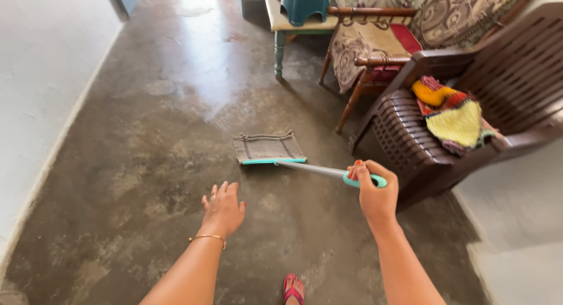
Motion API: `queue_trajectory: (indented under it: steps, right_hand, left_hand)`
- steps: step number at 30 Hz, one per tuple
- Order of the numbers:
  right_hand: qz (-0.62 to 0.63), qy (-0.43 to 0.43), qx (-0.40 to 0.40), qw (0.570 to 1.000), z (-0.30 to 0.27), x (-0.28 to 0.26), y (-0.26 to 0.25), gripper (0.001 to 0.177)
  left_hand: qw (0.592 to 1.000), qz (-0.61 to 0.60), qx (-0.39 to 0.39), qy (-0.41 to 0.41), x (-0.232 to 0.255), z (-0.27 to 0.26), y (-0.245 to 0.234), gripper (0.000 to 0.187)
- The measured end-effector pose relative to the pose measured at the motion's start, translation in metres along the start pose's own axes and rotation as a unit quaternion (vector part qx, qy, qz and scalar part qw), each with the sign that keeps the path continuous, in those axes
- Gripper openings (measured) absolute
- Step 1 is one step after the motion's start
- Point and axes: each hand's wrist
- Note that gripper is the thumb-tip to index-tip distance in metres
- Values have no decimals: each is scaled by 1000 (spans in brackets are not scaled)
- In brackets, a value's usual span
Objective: Mopping a wet floor using a squeegee and a cloth.
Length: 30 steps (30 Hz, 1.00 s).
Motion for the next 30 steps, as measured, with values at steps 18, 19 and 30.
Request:
queue_trajectory:
  steps: [18, 19, 30]
  right_hand:
    - [-38, -70, 31, 996, -124, -63, 67, 15]
    - [-37, -69, 33, 996, -119, -54, 69, 15]
    - [-113, -214, -45, 969, -13, -11, 59, 13]
  left_hand:
    - [994, -22, -52, 96, 34, -15, 43, 67]
    - [994, -20, -52, 96, 35, -10, 39, 67]
    - [997, 1, -42, 66, 97, 76, 9, 69]
Point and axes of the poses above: each hand's wrist, its own z-axis towards the middle knuckle, its own y-axis out of the palm, x = y × z, and after that the axes turned 1 degree about -x, right-handed
